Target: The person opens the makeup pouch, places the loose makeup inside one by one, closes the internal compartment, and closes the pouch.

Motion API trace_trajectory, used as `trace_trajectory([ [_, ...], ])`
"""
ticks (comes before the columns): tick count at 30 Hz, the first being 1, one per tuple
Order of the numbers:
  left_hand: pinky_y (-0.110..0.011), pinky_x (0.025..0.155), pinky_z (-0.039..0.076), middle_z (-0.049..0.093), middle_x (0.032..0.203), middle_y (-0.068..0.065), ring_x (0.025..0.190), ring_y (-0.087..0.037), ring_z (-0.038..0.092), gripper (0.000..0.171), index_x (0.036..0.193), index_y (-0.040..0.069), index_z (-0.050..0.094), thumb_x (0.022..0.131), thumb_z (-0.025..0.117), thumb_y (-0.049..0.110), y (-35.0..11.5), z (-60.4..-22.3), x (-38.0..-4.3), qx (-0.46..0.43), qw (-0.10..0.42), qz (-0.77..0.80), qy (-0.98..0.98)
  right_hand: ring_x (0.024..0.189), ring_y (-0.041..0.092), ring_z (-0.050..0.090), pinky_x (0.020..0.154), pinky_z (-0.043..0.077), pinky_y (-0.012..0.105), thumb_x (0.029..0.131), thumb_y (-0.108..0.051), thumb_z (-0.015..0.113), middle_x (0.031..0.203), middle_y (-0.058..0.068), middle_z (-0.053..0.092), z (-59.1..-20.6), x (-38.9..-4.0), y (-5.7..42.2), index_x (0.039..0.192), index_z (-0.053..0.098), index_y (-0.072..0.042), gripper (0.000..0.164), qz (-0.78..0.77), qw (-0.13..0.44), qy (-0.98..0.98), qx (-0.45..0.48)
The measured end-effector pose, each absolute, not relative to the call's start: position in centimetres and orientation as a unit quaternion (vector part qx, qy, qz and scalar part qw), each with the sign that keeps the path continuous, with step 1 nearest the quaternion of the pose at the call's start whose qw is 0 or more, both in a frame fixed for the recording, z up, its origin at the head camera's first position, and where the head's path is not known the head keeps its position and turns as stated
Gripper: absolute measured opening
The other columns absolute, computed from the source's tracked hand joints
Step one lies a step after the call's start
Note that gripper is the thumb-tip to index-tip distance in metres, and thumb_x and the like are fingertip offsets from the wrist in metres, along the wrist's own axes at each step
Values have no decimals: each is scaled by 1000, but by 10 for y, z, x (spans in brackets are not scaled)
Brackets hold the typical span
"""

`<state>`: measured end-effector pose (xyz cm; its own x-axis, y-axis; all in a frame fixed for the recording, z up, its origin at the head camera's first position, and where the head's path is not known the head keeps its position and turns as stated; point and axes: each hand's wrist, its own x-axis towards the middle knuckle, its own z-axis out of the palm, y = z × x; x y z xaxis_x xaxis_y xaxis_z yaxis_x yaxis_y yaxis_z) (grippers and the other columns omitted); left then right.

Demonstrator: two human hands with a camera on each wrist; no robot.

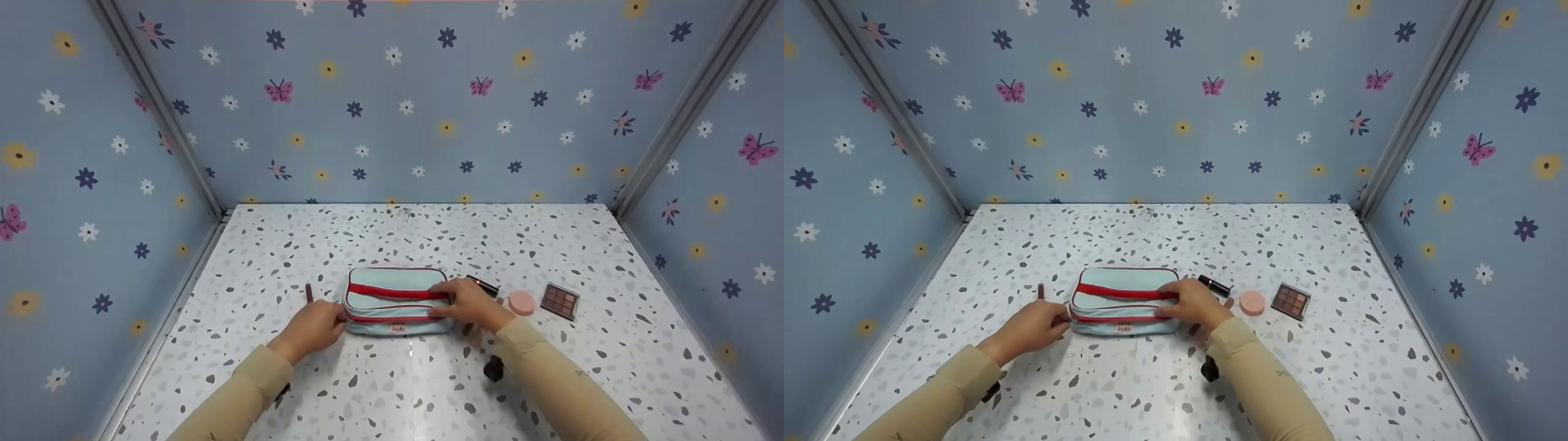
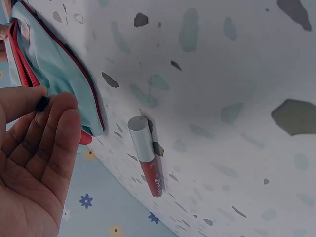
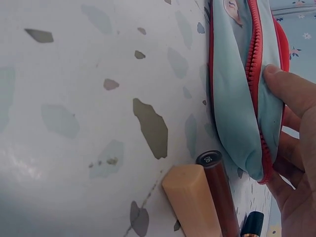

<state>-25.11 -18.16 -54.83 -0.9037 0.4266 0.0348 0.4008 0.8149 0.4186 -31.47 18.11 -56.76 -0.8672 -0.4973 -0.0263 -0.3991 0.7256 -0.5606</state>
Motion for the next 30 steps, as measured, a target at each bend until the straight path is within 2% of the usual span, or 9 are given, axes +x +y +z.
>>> trace_trajectory([
  [8,-36,68,50,65,73,4,66,-12,53,13,86,10,74,99,71,8,-187,-545,-256,202,50,215,954,119,28,70,109,54,53,92,-45,86,131,6,77,-565,-314,182,138,75,-18,55,-290,88,919,-251],
  [12,-38,67,53,65,72,4,64,-12,55,16,83,11,73,99,71,8,-191,-544,-257,183,51,214,958,115,26,70,105,56,50,92,-47,85,129,6,78,-570,-317,184,136,76,-17,54,-290,75,916,-268],
  [19,-45,75,60,71,78,-2,69,-14,60,11,88,7,76,98,71,7,-196,-545,-264,183,46,202,961,116,24,68,108,54,50,91,-41,88,129,3,77,-567,-316,181,138,75,-20,53,-286,101,924,-234],
  [24,-44,73,57,69,77,-3,69,-17,58,12,85,7,73,97,70,6,-197,-545,-272,172,54,189,965,115,22,67,108,54,49,90,-38,89,129,1,77,-567,-316,181,138,76,-22,52,-289,107,923,-231],
  [30,-39,67,51,65,73,-1,66,-17,55,14,82,7,71,95,69,4,-198,-544,-278,159,70,195,965,103,16,65,94,55,40,89,-36,90,122,-2,78,-568,-317,182,135,77,-23,50,-298,107,918,-239],
])
